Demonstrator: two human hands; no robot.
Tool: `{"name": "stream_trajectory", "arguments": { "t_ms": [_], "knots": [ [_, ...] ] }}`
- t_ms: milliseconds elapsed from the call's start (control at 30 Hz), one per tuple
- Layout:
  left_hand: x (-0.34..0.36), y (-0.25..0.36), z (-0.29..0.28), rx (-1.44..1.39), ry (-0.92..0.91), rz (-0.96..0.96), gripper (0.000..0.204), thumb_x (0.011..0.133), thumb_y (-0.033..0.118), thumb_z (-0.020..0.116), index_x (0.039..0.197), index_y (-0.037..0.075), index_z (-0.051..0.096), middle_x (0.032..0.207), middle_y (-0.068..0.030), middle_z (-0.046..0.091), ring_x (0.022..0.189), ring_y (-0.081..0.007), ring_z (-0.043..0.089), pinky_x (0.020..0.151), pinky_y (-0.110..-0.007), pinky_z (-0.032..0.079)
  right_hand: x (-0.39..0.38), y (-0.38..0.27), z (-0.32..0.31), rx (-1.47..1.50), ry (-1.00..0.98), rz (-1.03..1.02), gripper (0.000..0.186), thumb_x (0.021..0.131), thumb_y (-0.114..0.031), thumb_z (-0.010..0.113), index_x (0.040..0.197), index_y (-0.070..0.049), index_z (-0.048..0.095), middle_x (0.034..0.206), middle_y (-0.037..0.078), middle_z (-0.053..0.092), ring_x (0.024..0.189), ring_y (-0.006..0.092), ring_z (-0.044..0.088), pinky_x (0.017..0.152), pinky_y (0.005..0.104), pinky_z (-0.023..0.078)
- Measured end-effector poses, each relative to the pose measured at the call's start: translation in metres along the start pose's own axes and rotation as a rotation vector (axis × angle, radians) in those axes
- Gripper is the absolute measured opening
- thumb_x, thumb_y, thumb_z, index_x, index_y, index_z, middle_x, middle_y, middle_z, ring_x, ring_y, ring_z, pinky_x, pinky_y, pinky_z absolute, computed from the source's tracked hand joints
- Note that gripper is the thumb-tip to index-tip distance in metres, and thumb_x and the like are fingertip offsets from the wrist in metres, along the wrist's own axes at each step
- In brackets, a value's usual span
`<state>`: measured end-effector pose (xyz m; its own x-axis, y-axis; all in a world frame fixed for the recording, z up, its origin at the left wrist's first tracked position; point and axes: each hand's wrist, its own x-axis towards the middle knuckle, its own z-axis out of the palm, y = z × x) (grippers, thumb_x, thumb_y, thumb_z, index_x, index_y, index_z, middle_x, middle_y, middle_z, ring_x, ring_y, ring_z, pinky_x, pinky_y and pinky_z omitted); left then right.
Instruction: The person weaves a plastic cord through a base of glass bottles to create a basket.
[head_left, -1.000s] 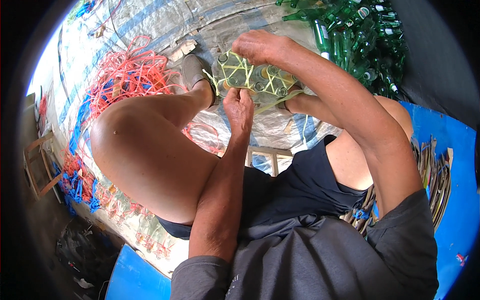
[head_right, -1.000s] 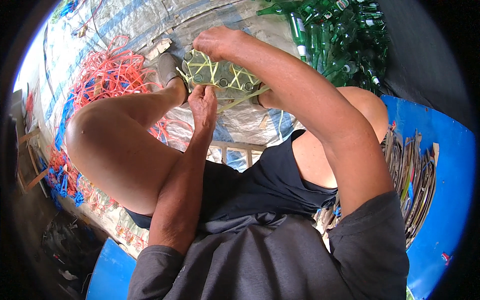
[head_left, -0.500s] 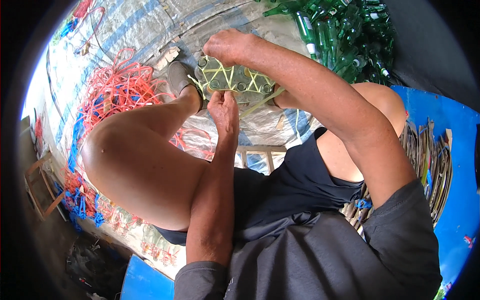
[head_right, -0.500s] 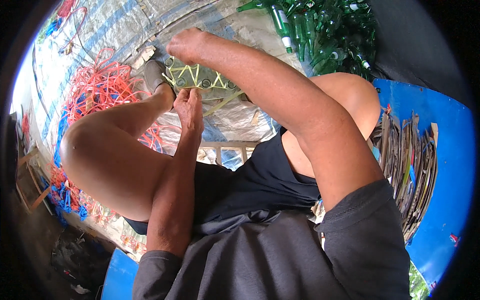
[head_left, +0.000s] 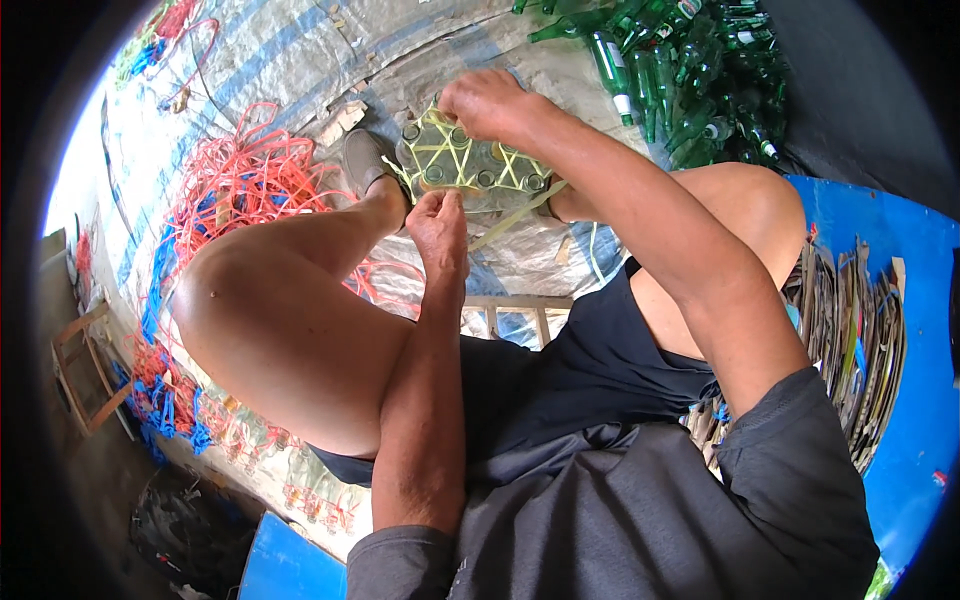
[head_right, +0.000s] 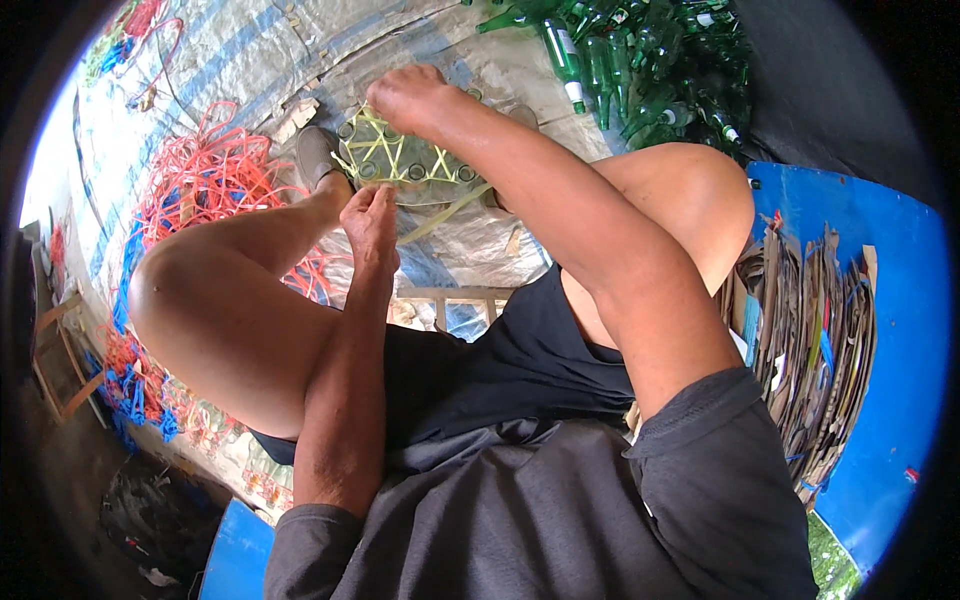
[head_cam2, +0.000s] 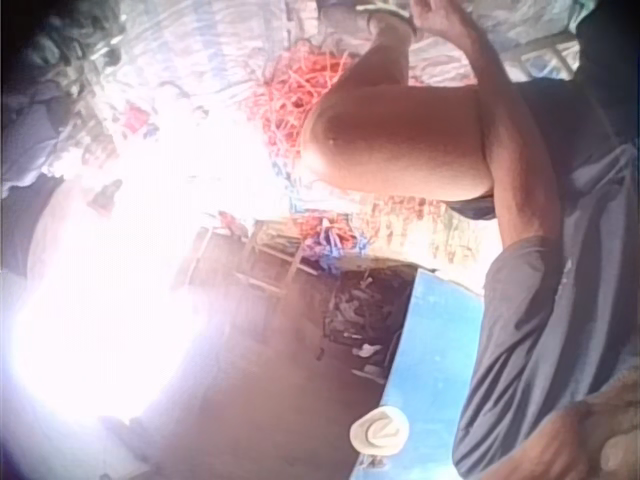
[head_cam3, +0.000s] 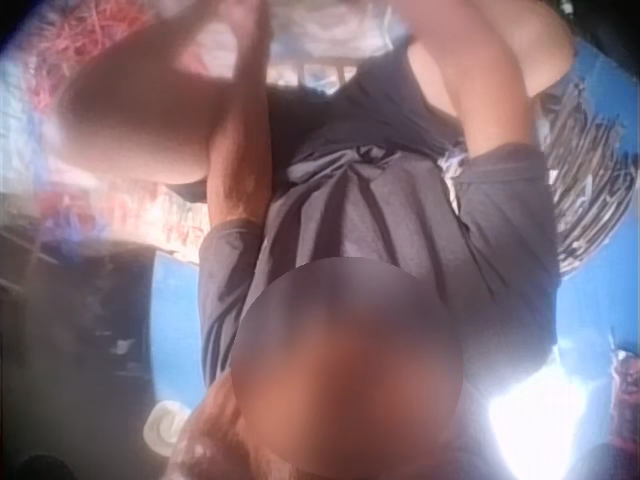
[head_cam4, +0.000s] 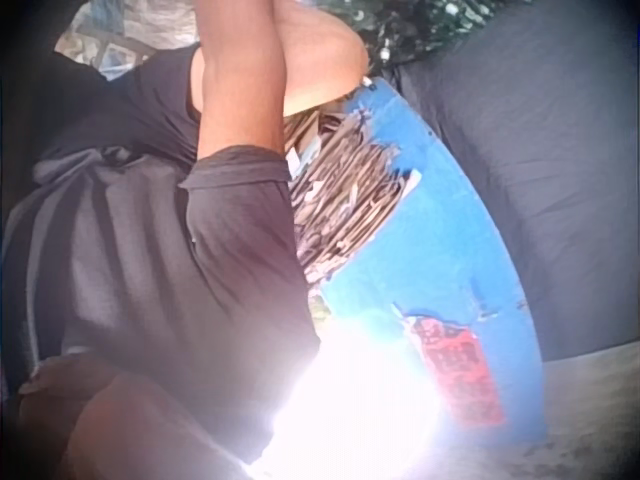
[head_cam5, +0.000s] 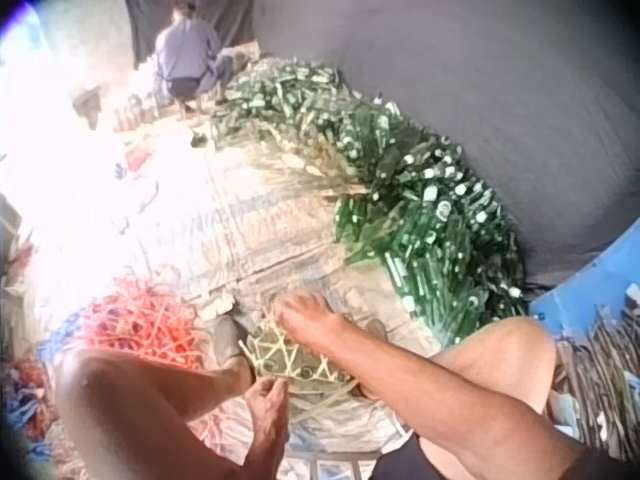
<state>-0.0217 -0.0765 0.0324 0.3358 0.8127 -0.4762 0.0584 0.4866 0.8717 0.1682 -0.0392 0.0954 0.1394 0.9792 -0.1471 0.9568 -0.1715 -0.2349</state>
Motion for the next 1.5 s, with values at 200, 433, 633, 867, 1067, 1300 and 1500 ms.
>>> {"name": "stream_trajectory", "arguments": {
  "t_ms": [200, 433, 633, 867, 1067, 1300, 1500],
  "knots": [
    [-0.004, 0.0, -0.01, 0.042, 0.001, -0.012, 0.014, 0.086, 0.008, 0.065, 0.084, -0.005, 0.067, 0.066, 0.0024, 0.054, 0.056, -0.0062, 0.042, 0.051, -0.024, 0.032, -0.05, -0.017, 0.014, 0.172, 0.245, 0.135, 0.015, 0.085, -0.016, 0.066, 0.098, -0.009, 0.065, 0.091, 0.017, 0.069, 0.084, 0.037, 0.067, 0.072, 0.0478, 0.053],
    [-0.008, 0.012, -0.008, 0.068, -0.032, -0.068, 0.014, 0.084, 0.009, 0.065, 0.083, -0.005, 0.067, 0.066, 0.0026, 0.054, 0.056, -0.0059, 0.041, 0.051, -0.024, 0.031, -0.124, -0.07, 0.04, 0.462, 0.408, 0.366, 0.02, 0.085, -0.017, 0.065, 0.101, -0.006, 0.06, 0.083, 0.017, 0.068, 0.08, 0.0361, 0.068, 0.068, 0.0466, 0.054],
    [-0.006, 0.013, -0.016, 0.107, -0.033, -0.062, 0.013, 0.083, 0.008, 0.066, 0.081, -0.005, 0.068, 0.065, 0.0032, 0.053, 0.056, -0.0052, 0.041, 0.05, -0.024, 0.029, -0.129, -0.085, 0.055, 0.612, 0.385, 0.467, 0.033, 0.087, -0.016, 0.065, 0.114, -0.002, 0.052, 0.08, 0.02, 0.067, 0.078, 0.0394, 0.067, 0.067, 0.0472, 0.053],
    [-0.013, 0.021, -0.019, 0.125, -0.064, -0.044, 0.013, 0.083, 0.008, 0.065, 0.083, -0.005, 0.068, 0.064, 0.0015, 0.054, 0.055, -0.0062, 0.043, 0.05, -0.023, 0.032, -0.128, -0.102, 0.091, 0.916, 0.43, 0.497, 0.021, 0.093, -0.02, 0.057, 0.088, 0.0, 0.061, 0.077, 0.025, 0.065, 0.078, 0.0441, 0.064, 0.068, 0.0492, 0.051],
    [-0.017, 0.03, -0.023, 0.144, -0.038, -0.15, 0.02, 0.087, 0.014, 0.059, 0.075, -0.001, 0.064, 0.06, -0.0018, 0.054, 0.044, -0.0084, 0.041, 0.04, -0.026, 0.029, -0.123, -0.098, 0.103, 1.489, 0.205, 0.429, 0.032, 0.097, -0.028, 0.052, 0.101, 0.001, 0.064, 0.084, 0.01, 0.069, 0.076, 0.0199, 0.067, 0.071, 0.0348, 0.053],
    [-0.033, 0.042, -0.025, 0.164, -0.04, -0.213, 0.013, 0.088, 0.012, 0.06, 0.076, 0.006, 0.064, 0.057, 0.0041, 0.05, 0.042, -0.0048, 0.036, 0.039, -0.023, 0.023, -0.116, -0.108, 0.086, 1.988, 0.122, 0.676, 0.026, 0.095, -0.03, 0.057, 0.101, -0.006, 0.065, 0.094, 0.004, 0.066, 0.083, 0.0141, 0.064, 0.078, 0.0321, 0.054],
    [-0.055, 0.051, -0.025, 0.232, -0.036, -0.153, 0.015, 0.087, 0.013, 0.06, 0.078, 0.001, 0.065, 0.056, 0.0045, 0.048, 0.041, -0.0041, 0.035, 0.038, -0.023, 0.026, -0.113, -0.106, 0.085, 2.045, 0.112, 0.722, 0.021, 0.092, -0.025, 0.063, 0.094, -0.005, 0.066, 0.087, 0.004, 0.067, 0.078, 0.0133, 0.064, 0.069, 0.0318, 0.055]
  ]
}}
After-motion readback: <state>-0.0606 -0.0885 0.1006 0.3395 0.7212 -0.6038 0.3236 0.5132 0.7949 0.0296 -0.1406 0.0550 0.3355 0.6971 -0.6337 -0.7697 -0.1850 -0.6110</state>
